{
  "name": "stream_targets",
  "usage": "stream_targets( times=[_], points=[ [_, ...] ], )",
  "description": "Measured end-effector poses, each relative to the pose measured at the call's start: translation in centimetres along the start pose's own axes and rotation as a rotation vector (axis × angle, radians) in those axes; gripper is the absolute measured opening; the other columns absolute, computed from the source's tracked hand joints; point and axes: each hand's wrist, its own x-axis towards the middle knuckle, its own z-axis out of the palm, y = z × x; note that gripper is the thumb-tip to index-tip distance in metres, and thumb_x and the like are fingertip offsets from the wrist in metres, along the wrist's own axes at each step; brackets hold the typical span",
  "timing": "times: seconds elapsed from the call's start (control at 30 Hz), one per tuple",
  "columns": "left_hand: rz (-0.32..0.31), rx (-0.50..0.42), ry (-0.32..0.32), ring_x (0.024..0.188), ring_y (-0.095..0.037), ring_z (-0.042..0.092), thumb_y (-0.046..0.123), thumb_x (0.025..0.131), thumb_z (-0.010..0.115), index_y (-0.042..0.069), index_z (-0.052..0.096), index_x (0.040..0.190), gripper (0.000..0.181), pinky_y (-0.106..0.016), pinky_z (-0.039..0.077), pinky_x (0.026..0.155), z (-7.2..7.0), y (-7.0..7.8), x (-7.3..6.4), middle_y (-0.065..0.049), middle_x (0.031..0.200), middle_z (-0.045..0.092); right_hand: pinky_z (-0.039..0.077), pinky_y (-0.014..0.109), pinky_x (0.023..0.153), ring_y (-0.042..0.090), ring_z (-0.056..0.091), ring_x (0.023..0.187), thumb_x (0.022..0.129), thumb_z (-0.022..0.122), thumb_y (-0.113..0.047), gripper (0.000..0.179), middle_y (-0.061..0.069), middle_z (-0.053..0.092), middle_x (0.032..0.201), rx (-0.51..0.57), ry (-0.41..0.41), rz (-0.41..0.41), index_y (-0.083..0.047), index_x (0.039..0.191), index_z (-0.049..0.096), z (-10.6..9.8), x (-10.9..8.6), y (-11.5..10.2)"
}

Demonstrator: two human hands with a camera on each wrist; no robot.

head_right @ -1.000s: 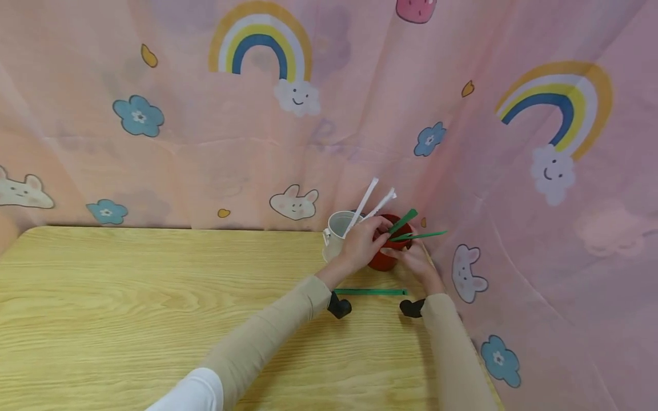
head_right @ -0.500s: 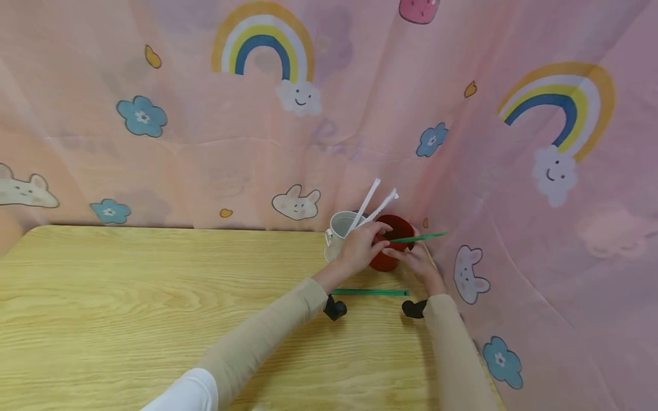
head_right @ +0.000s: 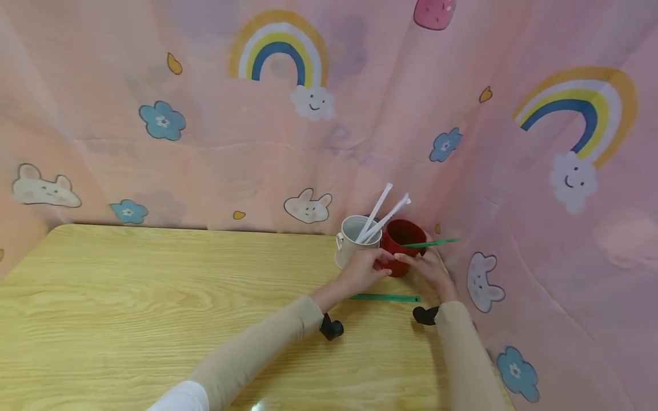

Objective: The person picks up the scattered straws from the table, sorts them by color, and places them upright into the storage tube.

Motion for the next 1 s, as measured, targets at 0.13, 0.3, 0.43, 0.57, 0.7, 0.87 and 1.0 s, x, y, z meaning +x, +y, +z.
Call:
stream_targets(
  times=[0.13,0.3,0.43,0.57,0.7,0.87,1.0],
  points=[
    [-0.017,-0.021,-0.069,0.092,-0.011,0.065,0.015,0.089,0.068,0.009,0.066,0.114,0.026,-0.009,0.047,0.074,0.6,-0.9,-1.6,-0.003,0.108,0.071,0.024,0.065,0.108,0.035,0.027,0.136,0.093,0.062,-0.031,0.068,0.02,0.032,0.15,-0.029,-0.002,0.041,-0.003,0.146,0.029,-0.1,-0.4,-0.1],
    [-0.051,0.052,-0.141,0.1,-0.009,0.064,0.019,0.089,0.069,0.013,0.067,0.117,0.029,-0.013,0.048,0.077,0.9,-1.6,-3.5,0.001,0.114,0.07,0.026,0.062,0.11,0.032,0.029,0.134,0.093,0.062,-0.03,0.07,0.016,0.034,0.149,-0.041,0.007,0.036,-0.007,0.148,0.025,-0.4,-0.5,-0.2],
    [-0.077,0.129,-0.183,0.104,-0.006,0.063,0.021,0.088,0.069,0.017,0.066,0.12,0.033,-0.016,0.049,0.08,1.0,-2.1,-4.6,0.006,0.117,0.069,0.028,0.061,0.109,0.031,0.031,0.132,0.093,0.062,-0.033,0.07,0.018,0.036,0.147,-0.073,0.013,0.038,-0.004,0.147,0.027,-0.4,-0.6,-0.4],
    [-0.073,0.177,-0.198,0.109,-0.01,0.061,0.02,0.086,0.07,0.017,0.067,0.12,0.034,-0.019,0.049,0.085,1.1,-2.6,-5.4,0.006,0.118,0.068,0.029,0.06,0.108,0.031,0.031,0.13,0.092,0.063,-0.034,0.072,0.019,0.036,0.146,-0.091,0.022,0.05,-0.002,0.146,0.027,-0.4,-0.6,-0.4],
    [-0.064,0.213,-0.198,0.107,-0.011,0.061,0.018,0.083,0.073,0.019,0.068,0.118,0.035,-0.02,0.049,0.082,0.9,-2.9,-5.7,0.004,0.115,0.07,0.029,0.06,0.109,0.031,0.031,0.13,0.092,0.063,-0.034,0.076,0.019,0.035,0.148,-0.076,0.026,0.059,-0.004,0.148,0.022,-0.2,-0.5,-0.4],
    [-0.053,0.269,-0.219,0.098,-0.008,0.062,0.014,0.081,0.074,0.019,0.07,0.116,0.035,-0.017,0.048,0.074,0.6,-3.1,-5.8,0.006,0.108,0.071,0.026,0.065,0.109,0.037,0.027,0.136,0.092,0.063,-0.036,0.082,0.021,0.029,0.151,-0.06,0.012,0.094,-0.004,0.151,0.016,-0.1,-0.6,-0.7],
    [-0.051,0.265,-0.253,0.093,-0.004,0.064,0.008,0.081,0.072,0.018,0.072,0.111,0.032,-0.014,0.048,0.071,0.2,-3.2,-6.0,0.009,0.103,0.073,0.025,0.066,0.108,0.04,0.024,0.138,0.093,0.062,-0.038,0.081,0.023,0.027,0.153,-0.076,0.011,0.1,-0.003,0.151,0.016,0.0,-0.6,-0.6]
  ],
)
